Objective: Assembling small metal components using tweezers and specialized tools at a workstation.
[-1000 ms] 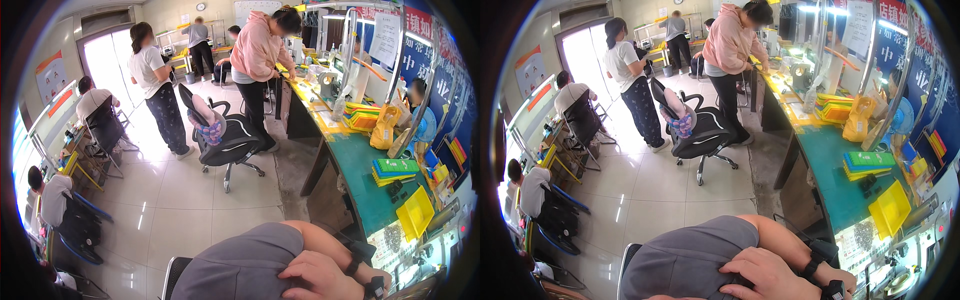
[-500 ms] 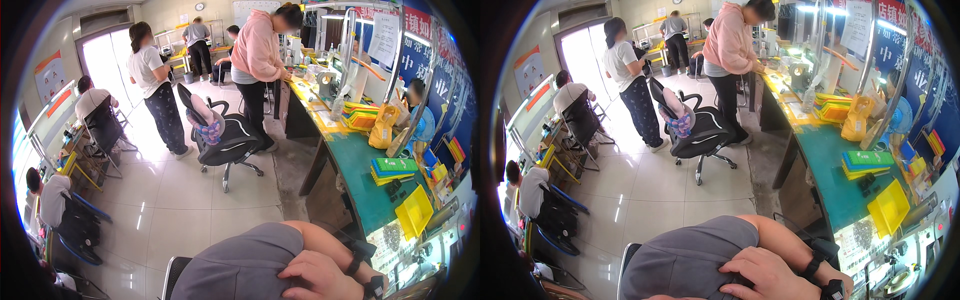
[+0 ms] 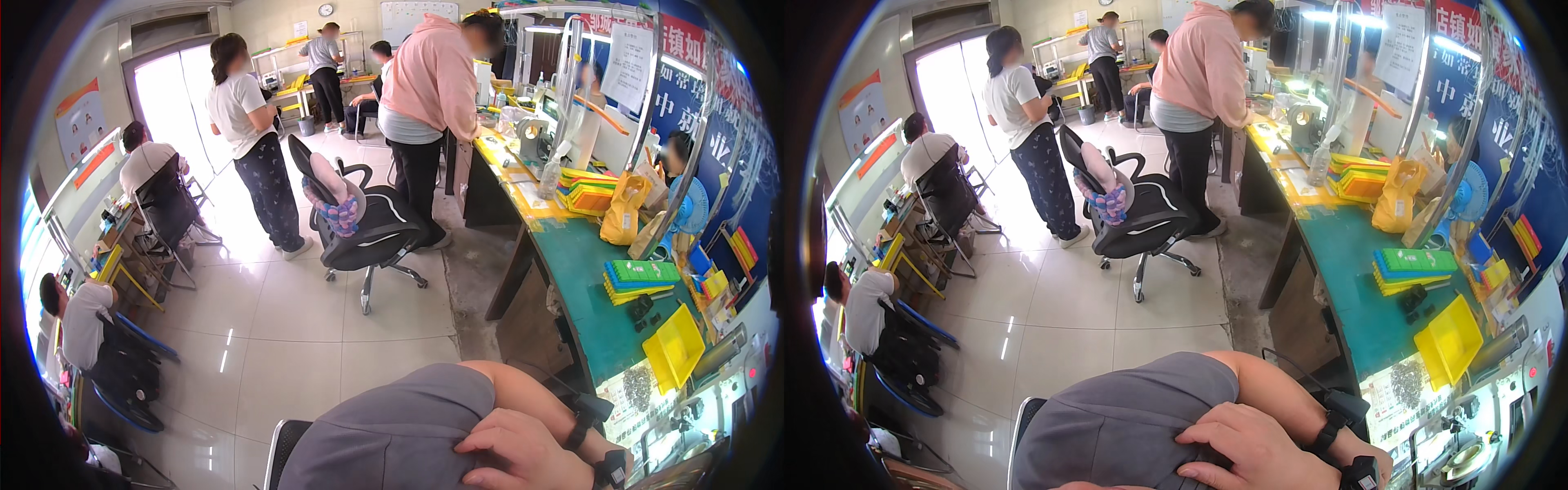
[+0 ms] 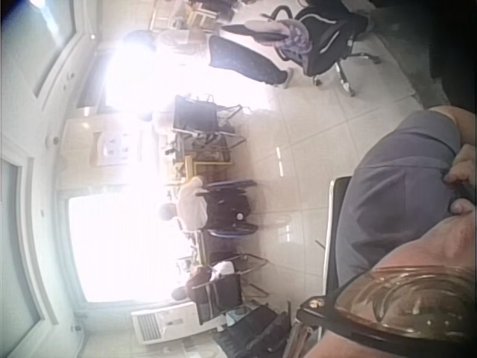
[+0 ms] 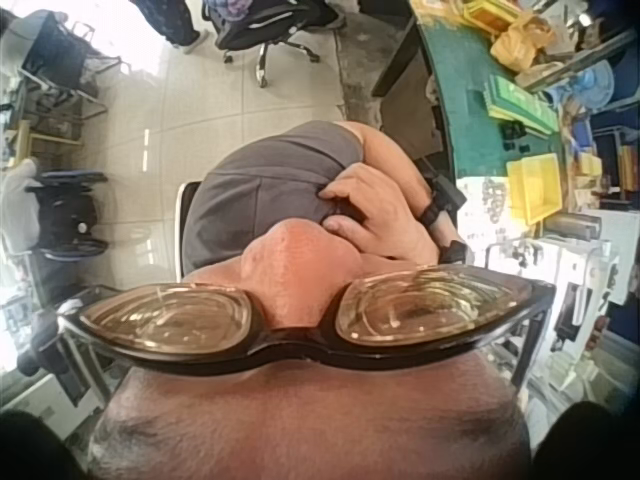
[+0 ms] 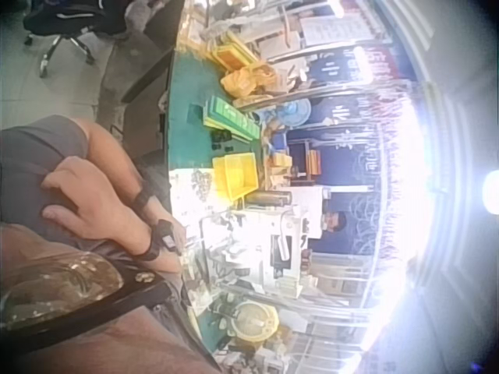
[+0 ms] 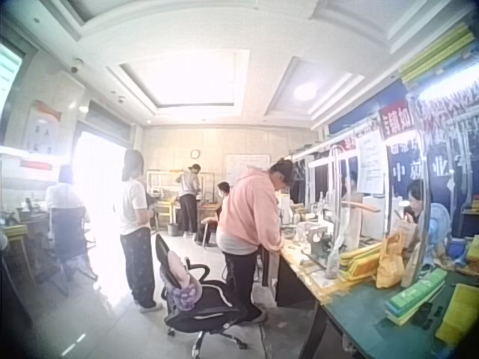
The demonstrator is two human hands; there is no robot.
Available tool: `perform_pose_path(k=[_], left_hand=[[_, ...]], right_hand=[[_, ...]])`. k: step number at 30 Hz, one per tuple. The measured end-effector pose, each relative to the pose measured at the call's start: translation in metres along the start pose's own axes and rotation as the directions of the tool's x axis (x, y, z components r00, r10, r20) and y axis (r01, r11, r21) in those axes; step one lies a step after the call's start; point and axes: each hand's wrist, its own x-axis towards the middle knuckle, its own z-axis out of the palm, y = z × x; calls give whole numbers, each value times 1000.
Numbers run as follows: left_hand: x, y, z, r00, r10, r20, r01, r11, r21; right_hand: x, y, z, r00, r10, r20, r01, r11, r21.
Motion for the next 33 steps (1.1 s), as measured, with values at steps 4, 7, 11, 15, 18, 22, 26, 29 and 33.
perform_pose_path(k=[4, 7, 11, 15, 18, 22, 26, 29, 33], left_hand=[[1, -1, 1, 1000, 3, 3, -3, 1000, -11], [3, -3, 3, 1000, 5, 6, -5, 1000, -17], [1, -5, 3, 1000, 5, 6, -4, 1000, -19], [1, -5, 3, 1000, 9, 12, -9, 1000, -26], [-2, -2, 2, 1000, 9, 8, -9, 1000, -28], [-2, -3, 2, 1000, 10, 8, -10, 999, -31], [-1, -5, 7, 1000, 12, 10, -12, 999, -32], [0, -7, 8, 1000, 7, 17, -6, 999, -45], [1, -9, 9, 1000, 6, 23, -5, 999, -49]], right_hand=[[-1, 0, 0, 1000, 5, -8, -5, 1000, 5], [-2, 2, 0, 1000, 7, -9, -7, 1000, -5], [-4, 9, -1, 995, 71, 74, -72, 997, 10], [-3, 2, -1, 1000, 8, -14, -8, 1000, -10], [-2, 2, 1, 1000, -3, -17, 3, 1000, -5], [-7, 8, 1, 995, 74, 68, -75, 997, 12], [-7, 7, 1, 995, 74, 71, -76, 997, 26], [-8, 7, 2, 995, 77, 69, -79, 996, 31], [-9, 8, 2, 996, 66, 60, -67, 997, 22]])
